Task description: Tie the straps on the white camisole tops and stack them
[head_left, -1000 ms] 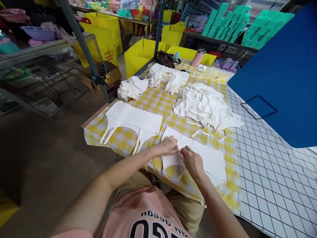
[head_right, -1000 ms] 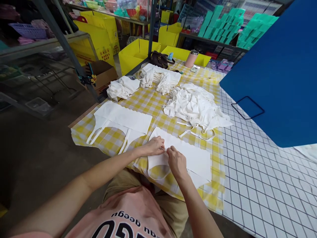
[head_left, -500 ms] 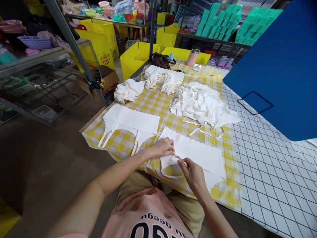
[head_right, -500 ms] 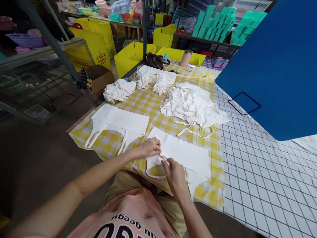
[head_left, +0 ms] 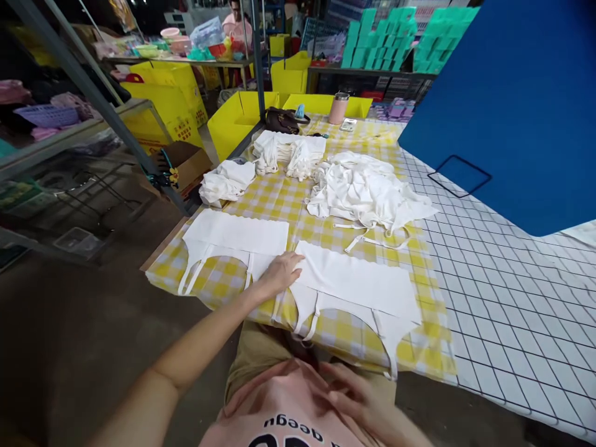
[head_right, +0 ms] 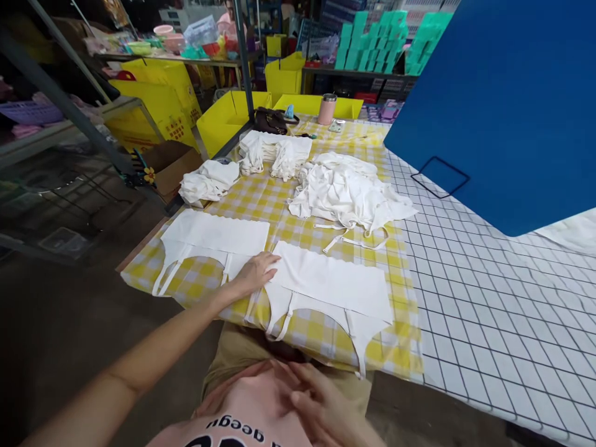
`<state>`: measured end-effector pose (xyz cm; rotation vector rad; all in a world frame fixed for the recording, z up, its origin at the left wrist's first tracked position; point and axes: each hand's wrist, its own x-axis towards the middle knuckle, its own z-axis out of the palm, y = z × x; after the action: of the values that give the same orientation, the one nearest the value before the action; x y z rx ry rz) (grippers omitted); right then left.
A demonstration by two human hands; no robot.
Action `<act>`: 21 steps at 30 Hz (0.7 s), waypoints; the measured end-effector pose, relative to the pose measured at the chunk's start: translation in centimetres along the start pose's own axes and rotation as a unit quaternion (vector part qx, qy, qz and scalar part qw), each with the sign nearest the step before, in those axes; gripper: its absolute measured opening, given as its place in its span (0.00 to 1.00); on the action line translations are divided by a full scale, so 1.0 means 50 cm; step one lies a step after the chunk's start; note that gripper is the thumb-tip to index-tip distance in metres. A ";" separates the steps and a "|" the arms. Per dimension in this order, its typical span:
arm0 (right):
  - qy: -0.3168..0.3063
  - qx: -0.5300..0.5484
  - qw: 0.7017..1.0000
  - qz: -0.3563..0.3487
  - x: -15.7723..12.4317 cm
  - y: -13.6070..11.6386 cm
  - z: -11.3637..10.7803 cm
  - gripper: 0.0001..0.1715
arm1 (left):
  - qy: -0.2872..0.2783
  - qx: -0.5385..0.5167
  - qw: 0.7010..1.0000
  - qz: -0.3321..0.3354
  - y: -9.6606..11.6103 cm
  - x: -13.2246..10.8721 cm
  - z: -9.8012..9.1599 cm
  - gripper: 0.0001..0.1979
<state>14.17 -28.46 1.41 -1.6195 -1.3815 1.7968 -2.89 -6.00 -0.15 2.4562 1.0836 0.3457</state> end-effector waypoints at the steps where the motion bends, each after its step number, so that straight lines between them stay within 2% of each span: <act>1: 0.014 -0.026 0.999 0.013 -0.006 0.001 -0.042 0.30 | 0.022 0.015 0.999 -0.036 0.000 0.013 -0.002 0.15; 3: 0.101 -0.081 0.991 0.025 -0.005 -0.004 -0.139 0.26 | 0.042 0.047 0.991 -0.120 0.005 0.043 -0.005 0.14; 4: 0.185 -0.122 0.975 0.033 0.001 -0.008 -0.190 0.24 | 0.036 0.060 0.984 -0.165 0.009 0.059 -0.005 0.14; 6: 0.370 -0.198 0.904 0.088 0.025 -0.016 -0.282 0.19 | 0.006 0.070 0.969 -0.236 0.019 0.090 -0.003 0.17; 7: 0.438 -0.224 0.862 0.125 0.040 -0.019 -0.319 0.17 | -0.009 0.069 0.964 -0.257 0.023 0.104 -0.002 0.19; 8: 0.465 -0.232 0.839 0.161 0.057 -0.021 -0.349 0.16 | -0.020 0.065 0.961 -0.268 0.025 0.117 -0.001 0.19; 10: 0.475 -0.225 0.828 0.198 0.089 -0.020 -0.386 0.14 | -0.038 0.053 0.961 -0.269 0.023 0.137 -0.002 0.15; 13: 0.453 -0.198 0.850 0.180 0.121 -0.011 -0.399 0.12 | -0.075 0.027 0.963 -0.257 0.010 0.150 -0.010 0.07; 16: 0.436 -0.160 0.875 0.137 0.124 -0.005 -0.395 0.10 | -0.092 0.002 0.968 -0.235 0.000 0.148 -0.020 0.04; 18: 0.417 -0.127 0.894 0.103 0.111 -0.009 -0.396 0.08 | -0.079 -0.012 0.975 -0.209 0.001 0.145 -0.031 0.03; 21: 0.386 -0.037 0.921 0.038 0.079 -0.039 -0.407 0.14 | -0.029 -0.025 0.986 -0.162 0.015 0.151 -0.067 0.02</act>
<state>30.69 -15.97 3.51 -2.1107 -1.0137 0.9327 1.28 0.16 3.54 2.1830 1.4022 0.1947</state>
